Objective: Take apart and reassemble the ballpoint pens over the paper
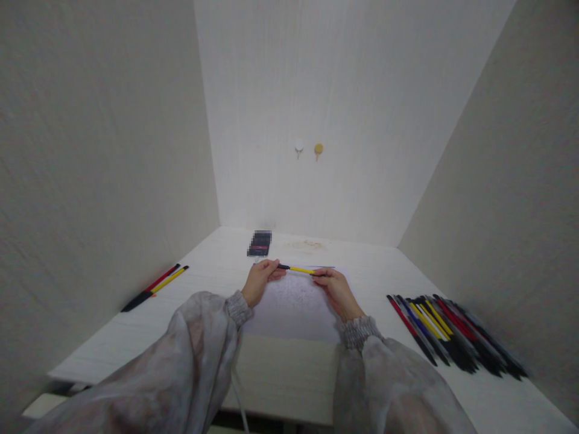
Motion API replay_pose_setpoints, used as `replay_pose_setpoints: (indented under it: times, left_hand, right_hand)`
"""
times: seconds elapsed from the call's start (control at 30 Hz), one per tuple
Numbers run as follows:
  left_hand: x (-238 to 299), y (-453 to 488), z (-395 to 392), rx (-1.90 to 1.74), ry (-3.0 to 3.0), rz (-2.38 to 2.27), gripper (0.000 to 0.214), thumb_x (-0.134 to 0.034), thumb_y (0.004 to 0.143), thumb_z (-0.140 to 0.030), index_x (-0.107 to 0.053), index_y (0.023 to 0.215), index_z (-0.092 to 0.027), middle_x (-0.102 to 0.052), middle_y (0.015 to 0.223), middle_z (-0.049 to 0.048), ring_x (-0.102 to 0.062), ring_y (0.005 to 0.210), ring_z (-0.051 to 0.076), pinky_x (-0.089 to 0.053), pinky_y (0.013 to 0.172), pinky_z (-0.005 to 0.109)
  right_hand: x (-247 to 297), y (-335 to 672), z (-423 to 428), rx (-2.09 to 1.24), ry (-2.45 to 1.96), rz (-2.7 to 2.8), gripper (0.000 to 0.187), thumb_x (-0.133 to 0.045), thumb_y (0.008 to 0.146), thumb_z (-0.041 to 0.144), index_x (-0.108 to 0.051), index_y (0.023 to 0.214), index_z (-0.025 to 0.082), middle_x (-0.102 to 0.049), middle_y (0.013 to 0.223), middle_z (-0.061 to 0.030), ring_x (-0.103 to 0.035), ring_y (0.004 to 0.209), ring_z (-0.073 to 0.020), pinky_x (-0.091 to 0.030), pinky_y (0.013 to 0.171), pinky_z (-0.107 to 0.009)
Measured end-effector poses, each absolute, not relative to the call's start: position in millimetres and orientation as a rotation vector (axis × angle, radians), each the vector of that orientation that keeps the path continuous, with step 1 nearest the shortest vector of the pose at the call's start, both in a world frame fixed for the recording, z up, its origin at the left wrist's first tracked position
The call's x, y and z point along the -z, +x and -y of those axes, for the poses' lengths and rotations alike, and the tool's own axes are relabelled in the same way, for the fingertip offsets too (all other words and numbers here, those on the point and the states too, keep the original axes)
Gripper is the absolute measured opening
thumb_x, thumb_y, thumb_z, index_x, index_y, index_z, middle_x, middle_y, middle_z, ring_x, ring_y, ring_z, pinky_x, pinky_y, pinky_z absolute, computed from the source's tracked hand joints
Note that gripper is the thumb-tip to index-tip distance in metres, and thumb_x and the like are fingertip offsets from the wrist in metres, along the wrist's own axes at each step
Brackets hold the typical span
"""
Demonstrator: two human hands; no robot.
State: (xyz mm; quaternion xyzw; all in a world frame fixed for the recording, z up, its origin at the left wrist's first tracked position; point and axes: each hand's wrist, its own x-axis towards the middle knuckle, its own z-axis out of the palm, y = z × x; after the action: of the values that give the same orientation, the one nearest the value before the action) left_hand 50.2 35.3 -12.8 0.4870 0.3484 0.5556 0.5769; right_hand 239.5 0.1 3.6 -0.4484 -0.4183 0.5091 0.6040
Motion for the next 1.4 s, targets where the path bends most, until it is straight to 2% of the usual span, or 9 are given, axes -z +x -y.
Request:
replay_pose_setpoints:
  times: [0.17,0.3,0.4,0.5,0.6,0.7,0.83,1.0,1.4]
  left_hand:
    - [10.4,52.2,-34.0,-1.284,1.094,-0.804,0.025,-0.060,0.067,-0.035,-0.053,0.068,-0.011,-0.065,0.067,0.0051,-0.061,0.061,0.012,-0.047,0.058,0.021]
    - [10.1,53.0,-35.5,-1.301,1.022,-0.796,0.025,-0.061,0.067,-0.034,-0.051,0.065,-0.011,-0.064,0.063,0.0042,-0.061,0.058,0.011,-0.046,0.056,0.020]
    - [12.3,51.8,-37.7,-1.307,0.968,-0.767,0.024,-0.060,0.068,-0.034,-0.049,0.066,-0.013,-0.065,0.064,0.0039,-0.061,0.061,0.011,-0.045,0.058,0.019]
    - [14.7,51.3,-39.0,-1.302,0.947,-0.736,0.022,-0.059,0.069,-0.033,-0.049,0.067,-0.014,-0.065,0.066,0.0041,-0.062,0.064,0.012,-0.046,0.060,0.020]
    - [15.4,52.1,-38.9,-1.296,0.932,-0.698,0.021,-0.059,0.069,-0.033,-0.048,0.066,-0.015,-0.066,0.071,0.0051,-0.062,0.065,0.012,-0.046,0.061,0.020]
    - [14.5,52.5,-39.4,-1.289,0.889,-0.678,0.020,-0.058,0.070,-0.033,-0.049,0.067,-0.015,-0.066,0.074,0.0054,-0.061,0.063,0.011,-0.046,0.061,0.020]
    - [13.2,51.4,-41.2,-1.325,0.797,-0.672,0.018,-0.059,0.070,-0.030,-0.049,0.069,-0.014,-0.064,0.070,0.0029,-0.061,0.064,0.010,-0.046,0.062,0.019]
    - [13.2,51.1,-41.4,-1.319,0.793,-0.645,0.019,-0.060,0.069,-0.029,-0.048,0.067,-0.015,-0.061,0.066,0.0006,-0.061,0.064,0.011,-0.046,0.063,0.020]
    - [11.6,48.4,-45.3,-1.482,0.799,-0.785,0.024,-0.064,0.064,-0.029,-0.045,0.064,-0.015,-0.057,0.054,-0.0029,-0.061,0.056,0.011,-0.046,0.055,0.018]
  right_hand:
    - [-2.2,238.4,1.5,-1.375,-1.145,0.907,0.023,-0.057,0.066,0.037,-0.052,0.070,0.015,-0.058,0.054,-0.0016,-0.051,0.039,-0.0105,-0.041,0.037,-0.023]
    - [2.1,240.5,-3.3,-1.270,-1.147,0.964,0.016,-0.067,0.054,0.019,-0.052,0.059,0.014,-0.057,0.053,0.0008,-0.051,0.044,-0.0071,-0.042,0.043,-0.018]
    - [0.4,240.0,-3.9,-1.197,-1.064,0.940,0.022,-0.069,0.048,0.013,-0.054,0.063,0.015,-0.060,0.062,0.0013,-0.056,0.056,-0.0080,-0.045,0.054,-0.018]
    - [-2.1,237.7,0.2,-1.287,-1.044,0.866,0.024,-0.063,0.061,0.031,-0.054,0.077,0.017,-0.060,0.065,-0.0012,-0.058,0.054,-0.0121,-0.047,0.049,-0.024]
    - [0.1,236.4,3.0,-1.382,-1.160,0.902,0.027,-0.055,0.067,0.040,-0.053,0.074,0.014,-0.058,0.054,-0.0021,-0.052,0.039,-0.0105,-0.042,0.038,-0.023]
    - [4.0,237.1,1.4,-1.330,-1.171,0.964,0.018,-0.061,0.062,0.029,-0.054,0.063,0.013,-0.056,0.050,-0.0002,-0.047,0.037,-0.0065,-0.039,0.038,-0.018]
    - [2.8,238.7,-1.7,-1.224,-1.081,0.926,0.016,-0.067,0.050,0.014,-0.057,0.062,0.015,-0.057,0.058,0.0023,-0.052,0.052,-0.0065,-0.043,0.051,-0.016]
    - [-0.4,236.9,0.2,-1.330,-1.004,0.869,0.013,-0.064,0.059,0.021,-0.058,0.069,0.018,-0.059,0.072,-0.0008,-0.057,0.063,-0.0115,-0.048,0.059,-0.023]
    - [-13.1,252.0,0.6,-1.144,-1.278,0.753,0.016,-0.064,0.053,0.017,-0.056,0.067,0.016,-0.056,0.058,0.0018,-0.048,0.043,-0.0066,-0.035,0.035,-0.017]
